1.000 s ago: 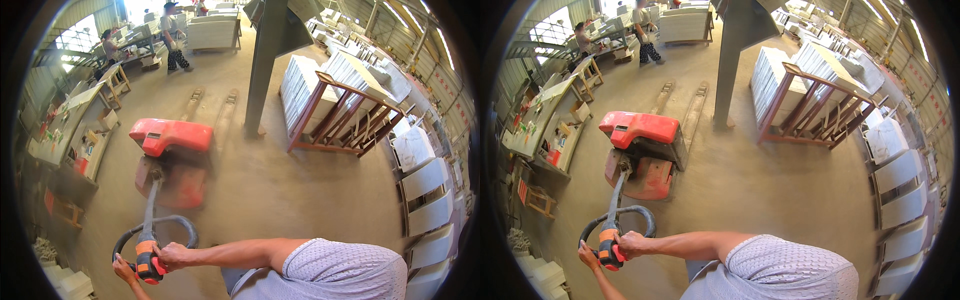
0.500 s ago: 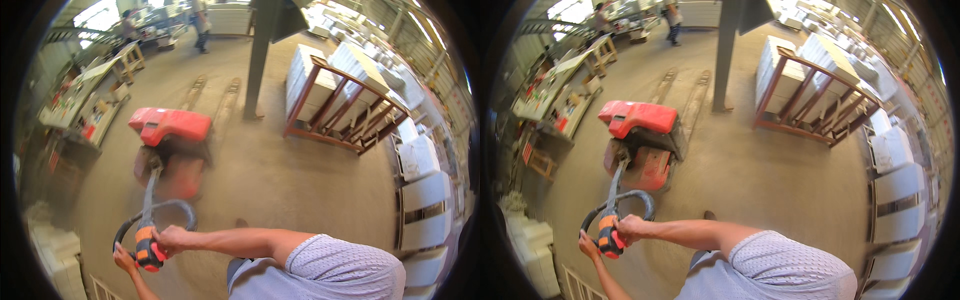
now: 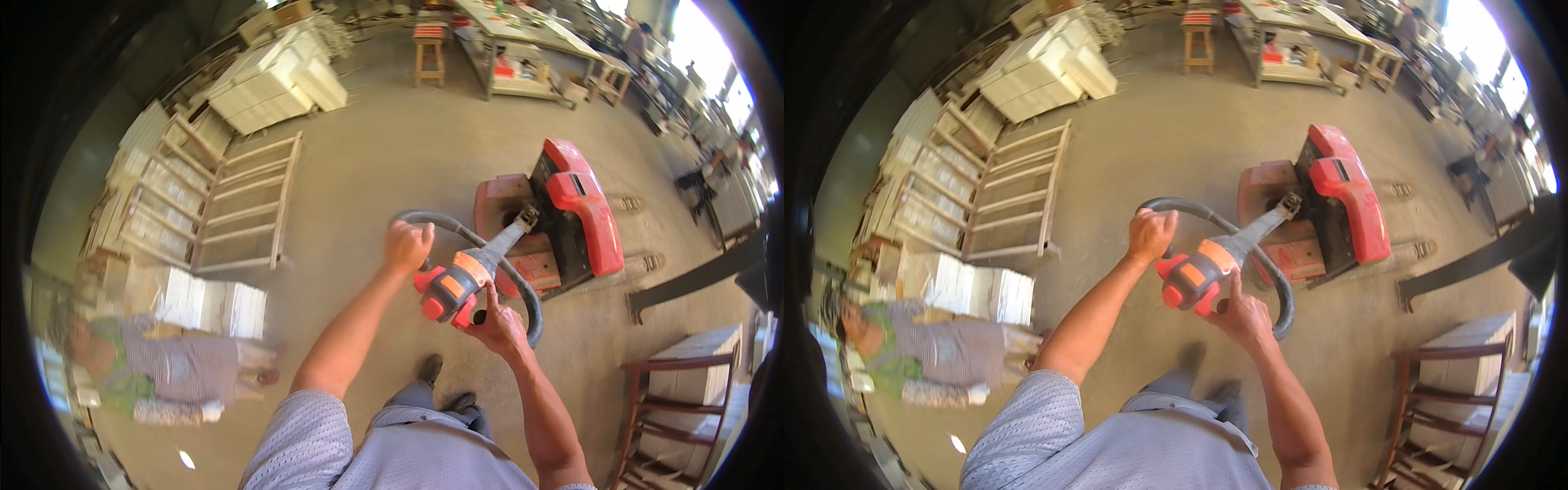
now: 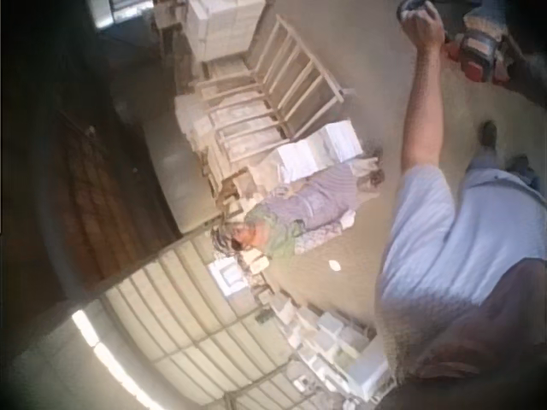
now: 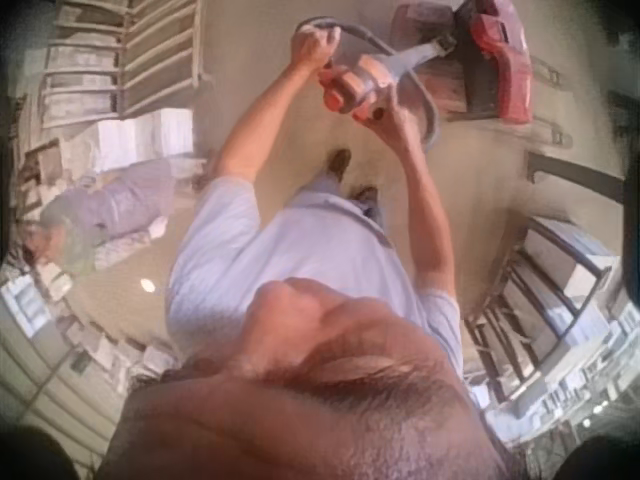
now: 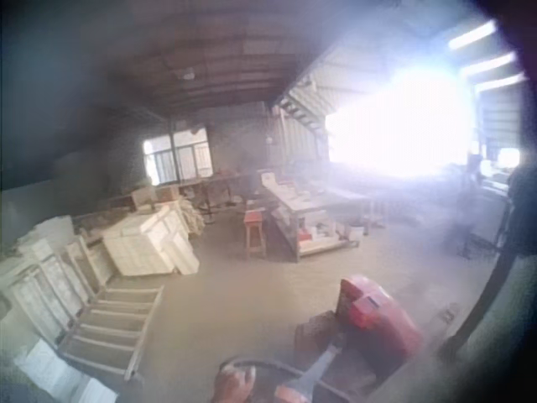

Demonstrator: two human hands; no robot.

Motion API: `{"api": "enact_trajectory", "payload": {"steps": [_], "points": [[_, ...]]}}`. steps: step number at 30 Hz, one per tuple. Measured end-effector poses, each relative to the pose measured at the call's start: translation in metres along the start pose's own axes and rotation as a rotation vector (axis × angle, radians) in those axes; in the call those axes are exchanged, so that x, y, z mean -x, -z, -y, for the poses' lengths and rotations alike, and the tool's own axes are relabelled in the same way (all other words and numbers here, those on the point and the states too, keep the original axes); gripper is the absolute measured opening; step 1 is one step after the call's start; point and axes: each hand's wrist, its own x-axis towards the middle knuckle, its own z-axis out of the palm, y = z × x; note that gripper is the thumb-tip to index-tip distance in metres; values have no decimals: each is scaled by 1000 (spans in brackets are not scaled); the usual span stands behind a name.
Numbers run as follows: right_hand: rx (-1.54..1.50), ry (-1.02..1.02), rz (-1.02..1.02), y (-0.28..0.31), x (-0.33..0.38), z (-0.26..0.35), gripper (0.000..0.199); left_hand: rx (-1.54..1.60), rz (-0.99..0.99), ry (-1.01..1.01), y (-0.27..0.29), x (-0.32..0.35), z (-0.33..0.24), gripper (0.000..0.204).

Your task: The person operates a red electric pallet jack in a warehouse, steering and moving it among stacks of white panels and wooden frames. The person navigates around other workers and equipment, positioning the pallet jack to transport materials.

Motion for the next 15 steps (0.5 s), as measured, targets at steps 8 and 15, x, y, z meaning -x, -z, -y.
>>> {"api": "enact_trajectory", "payload": {"steps": [8,15], "points": [[-23,95,114,-61,82,28,113,-160,21,82,81,96,-6,56],[-217,183,173,-89,181,23,120,-233,56,-17,135,205,-1,46]]}}
